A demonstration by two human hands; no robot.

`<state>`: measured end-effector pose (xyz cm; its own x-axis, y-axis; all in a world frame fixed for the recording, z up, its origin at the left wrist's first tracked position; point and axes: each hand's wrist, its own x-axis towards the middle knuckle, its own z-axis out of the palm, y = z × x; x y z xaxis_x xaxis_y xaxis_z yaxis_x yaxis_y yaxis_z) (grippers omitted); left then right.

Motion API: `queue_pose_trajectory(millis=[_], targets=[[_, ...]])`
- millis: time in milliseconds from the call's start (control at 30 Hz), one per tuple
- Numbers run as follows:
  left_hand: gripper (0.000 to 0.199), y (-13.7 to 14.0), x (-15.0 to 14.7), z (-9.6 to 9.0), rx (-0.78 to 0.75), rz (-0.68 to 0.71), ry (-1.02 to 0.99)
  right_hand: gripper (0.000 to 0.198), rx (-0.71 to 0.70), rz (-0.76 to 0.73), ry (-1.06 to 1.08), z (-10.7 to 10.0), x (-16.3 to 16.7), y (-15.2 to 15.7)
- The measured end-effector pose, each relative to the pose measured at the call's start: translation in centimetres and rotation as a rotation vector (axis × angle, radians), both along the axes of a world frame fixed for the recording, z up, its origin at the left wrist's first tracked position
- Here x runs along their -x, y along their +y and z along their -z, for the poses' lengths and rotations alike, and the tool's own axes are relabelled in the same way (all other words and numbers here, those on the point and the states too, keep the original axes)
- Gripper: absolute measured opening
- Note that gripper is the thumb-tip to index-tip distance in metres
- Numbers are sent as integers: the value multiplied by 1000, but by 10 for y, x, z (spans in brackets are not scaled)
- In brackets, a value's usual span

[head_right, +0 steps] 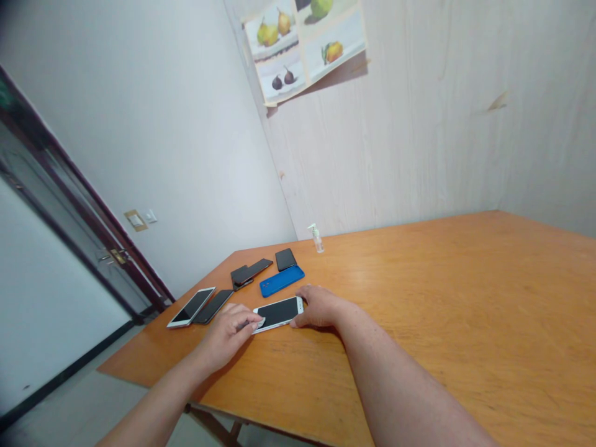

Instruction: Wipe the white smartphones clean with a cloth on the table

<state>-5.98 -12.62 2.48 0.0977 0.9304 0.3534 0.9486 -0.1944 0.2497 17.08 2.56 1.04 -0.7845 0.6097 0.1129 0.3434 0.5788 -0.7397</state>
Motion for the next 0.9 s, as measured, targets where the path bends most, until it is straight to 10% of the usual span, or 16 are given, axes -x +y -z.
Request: queue_pose_trajectory(millis=[400, 900], targets=[[18, 42, -75, 11, -45, 13, 27, 48, -39, -34, 12, 9, 2, 3], [26, -23, -2, 11, -73, -125, -35, 54, -11, -21, -56, 4, -2, 6]])
